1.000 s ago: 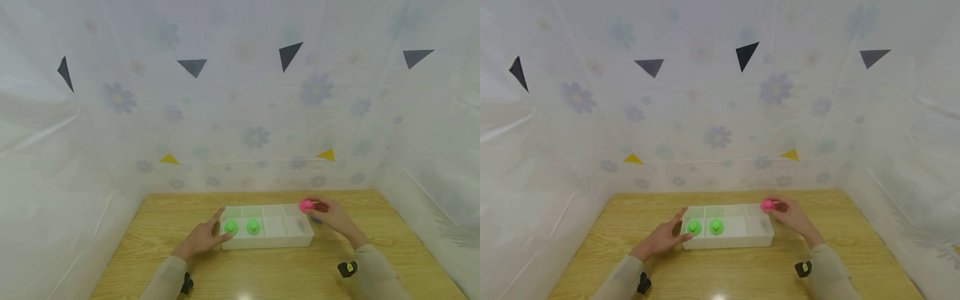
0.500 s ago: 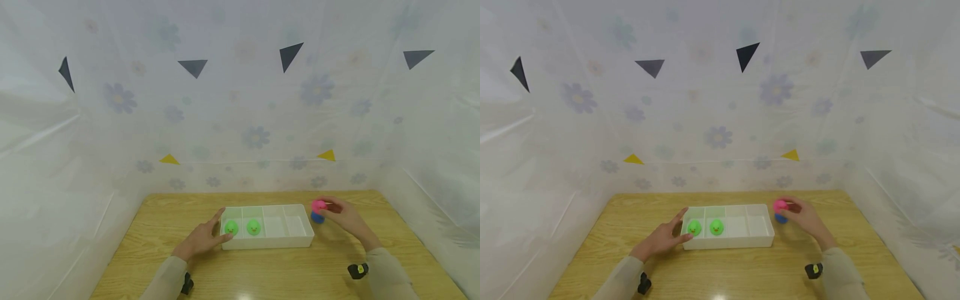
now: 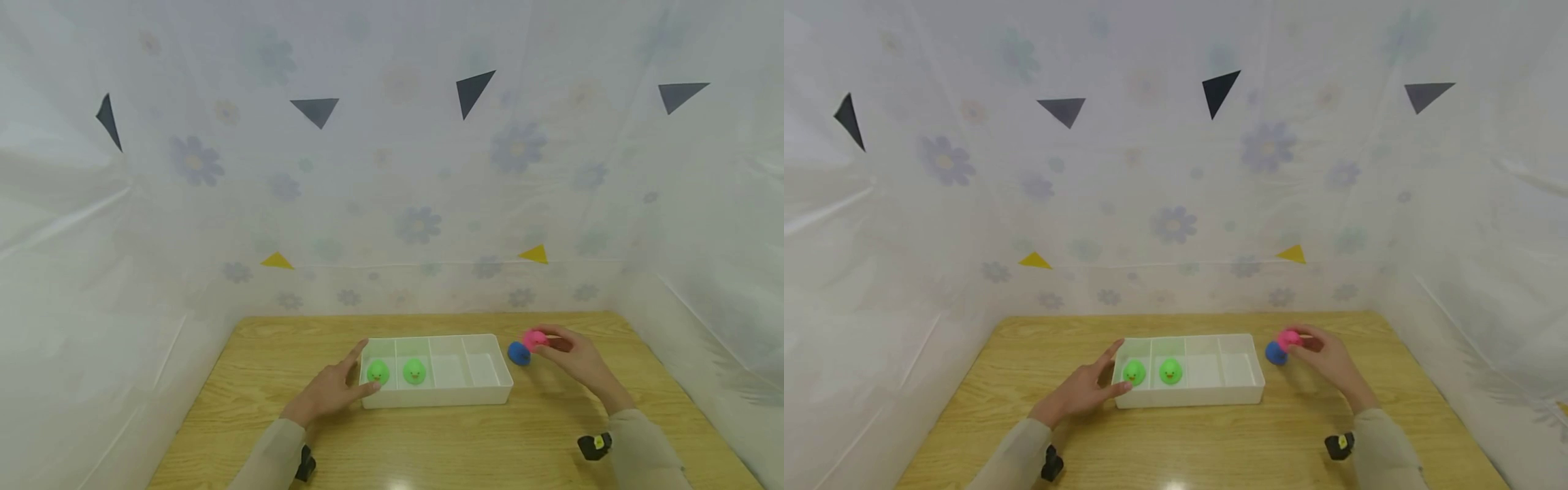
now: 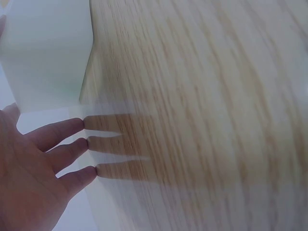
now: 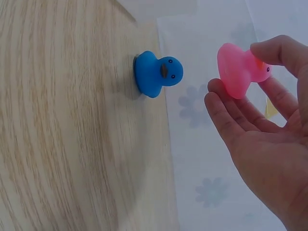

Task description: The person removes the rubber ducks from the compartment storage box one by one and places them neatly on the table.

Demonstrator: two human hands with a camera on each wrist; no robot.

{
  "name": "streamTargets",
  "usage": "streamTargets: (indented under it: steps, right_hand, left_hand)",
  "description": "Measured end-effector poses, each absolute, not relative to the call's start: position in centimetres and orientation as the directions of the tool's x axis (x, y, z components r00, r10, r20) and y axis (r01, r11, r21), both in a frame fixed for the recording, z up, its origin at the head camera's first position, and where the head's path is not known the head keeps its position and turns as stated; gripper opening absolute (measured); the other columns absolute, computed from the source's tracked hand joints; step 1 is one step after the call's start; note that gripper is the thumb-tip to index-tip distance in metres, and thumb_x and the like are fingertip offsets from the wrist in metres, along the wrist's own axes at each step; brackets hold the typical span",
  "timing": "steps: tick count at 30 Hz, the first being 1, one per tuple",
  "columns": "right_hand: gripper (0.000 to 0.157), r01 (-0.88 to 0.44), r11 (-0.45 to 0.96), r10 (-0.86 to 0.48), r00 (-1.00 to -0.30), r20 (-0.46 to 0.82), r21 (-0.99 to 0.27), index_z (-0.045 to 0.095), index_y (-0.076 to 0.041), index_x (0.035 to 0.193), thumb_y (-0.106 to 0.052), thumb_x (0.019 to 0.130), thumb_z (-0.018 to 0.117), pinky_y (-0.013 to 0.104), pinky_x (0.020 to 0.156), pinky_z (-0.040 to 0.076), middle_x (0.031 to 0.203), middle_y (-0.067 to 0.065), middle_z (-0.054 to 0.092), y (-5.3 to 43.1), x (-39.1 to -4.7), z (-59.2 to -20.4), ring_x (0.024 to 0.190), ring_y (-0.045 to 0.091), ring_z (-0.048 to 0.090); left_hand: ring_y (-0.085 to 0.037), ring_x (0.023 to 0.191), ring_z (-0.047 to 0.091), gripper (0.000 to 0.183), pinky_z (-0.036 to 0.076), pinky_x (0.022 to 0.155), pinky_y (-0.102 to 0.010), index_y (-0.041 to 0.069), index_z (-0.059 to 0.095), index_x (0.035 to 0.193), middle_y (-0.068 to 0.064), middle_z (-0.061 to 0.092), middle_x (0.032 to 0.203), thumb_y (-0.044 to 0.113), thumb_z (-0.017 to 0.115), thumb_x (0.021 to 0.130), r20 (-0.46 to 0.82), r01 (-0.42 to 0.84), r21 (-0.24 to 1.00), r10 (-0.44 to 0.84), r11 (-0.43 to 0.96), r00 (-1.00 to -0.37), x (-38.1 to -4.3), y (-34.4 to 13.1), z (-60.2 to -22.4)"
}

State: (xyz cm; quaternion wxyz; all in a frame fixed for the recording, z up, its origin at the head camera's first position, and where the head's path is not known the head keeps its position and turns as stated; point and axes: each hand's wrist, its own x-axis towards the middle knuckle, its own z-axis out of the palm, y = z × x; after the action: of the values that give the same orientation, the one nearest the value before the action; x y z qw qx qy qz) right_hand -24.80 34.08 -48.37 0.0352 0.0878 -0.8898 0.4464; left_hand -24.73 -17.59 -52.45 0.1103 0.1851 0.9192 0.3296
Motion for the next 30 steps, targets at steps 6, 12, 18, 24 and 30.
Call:
streamTargets:
  steps: [6, 12, 18, 24, 30]
  right_hand:
    - [0.05, -0.206, 0.595, -0.131, -0.979, 0.159, -0.777, 0.061, -0.006, 0.147, -0.028, 0.103, 0.072, 0.023, 0.083, 0.058, 0.145, 0.024, 0.061, 35.0, -25.0, -49.1, 0.106, -0.014, 0.059]
    - [0.049, -0.242, 0.581, -0.146, -0.97, 0.193, -0.777, 0.06, -0.001, 0.146, -0.025, 0.104, 0.07, 0.021, 0.084, 0.058, 0.143, 0.026, 0.061, 35.7, -25.3, -49.9, 0.108, -0.004, 0.064]
    - [0.048, -0.233, 0.598, -0.136, -0.972, 0.19, -0.767, 0.06, 0.001, 0.145, -0.022, 0.104, 0.07, 0.017, 0.085, 0.055, 0.144, 0.028, 0.06, 36.1, -25.3, -50.4, 0.107, -0.008, 0.062]
    - [0.048, -0.21, 0.612, -0.121, -0.978, 0.172, -0.763, 0.06, 0.001, 0.145, -0.02, 0.104, 0.07, 0.018, 0.084, 0.055, 0.145, 0.03, 0.059, 36.4, -25.4, -50.8, 0.106, -0.014, 0.056]
    - [0.048, -0.208, 0.608, -0.124, -0.978, 0.166, -0.766, 0.06, 0.003, 0.145, -0.019, 0.104, 0.07, 0.019, 0.083, 0.056, 0.144, 0.032, 0.059, 36.9, -25.7, -51.6, 0.103, -0.012, 0.059]
  left_hand:
    - [-0.019, 0.084, 0.067, 0.094, 0.052, 0.101, -0.063, 0.052, -0.002, 0.166, -0.029, 0.065, 0.138, 0.076, 0.057, 0.096, -0.083, 0.264, 0.644, 0.408, 0.718, -0.909, -24.7, -17.6, -52.5]
    - [-0.03, 0.101, 0.072, 0.093, 0.051, 0.104, -0.065, 0.054, -0.001, 0.165, -0.03, 0.062, 0.142, 0.076, 0.057, 0.095, -0.074, 0.263, 0.64, 0.399, 0.722, -0.914, -24.8, -17.6, -52.5]
    - [-0.018, 0.086, 0.067, 0.094, 0.05, 0.105, -0.066, 0.053, -0.001, 0.165, -0.022, 0.07, 0.126, 0.075, 0.058, 0.096, -0.088, 0.256, 0.646, 0.403, 0.719, -0.911, -24.7, -17.6, -52.5]
    - [-0.016, 0.062, 0.055, 0.094, 0.053, 0.099, -0.06, 0.055, -0.004, 0.164, -0.005, 0.064, 0.08, 0.075, 0.057, 0.096, -0.113, 0.243, 0.652, 0.409, 0.718, -0.906, -24.8, -17.6, -52.5]
    - [-0.024, 0.079, 0.068, 0.093, 0.052, 0.102, -0.063, 0.056, -0.004, 0.164, -0.017, 0.073, 0.104, 0.075, 0.057, 0.097, -0.096, 0.254, 0.646, 0.407, 0.72, -0.908, -24.8, -17.6, -52.7]
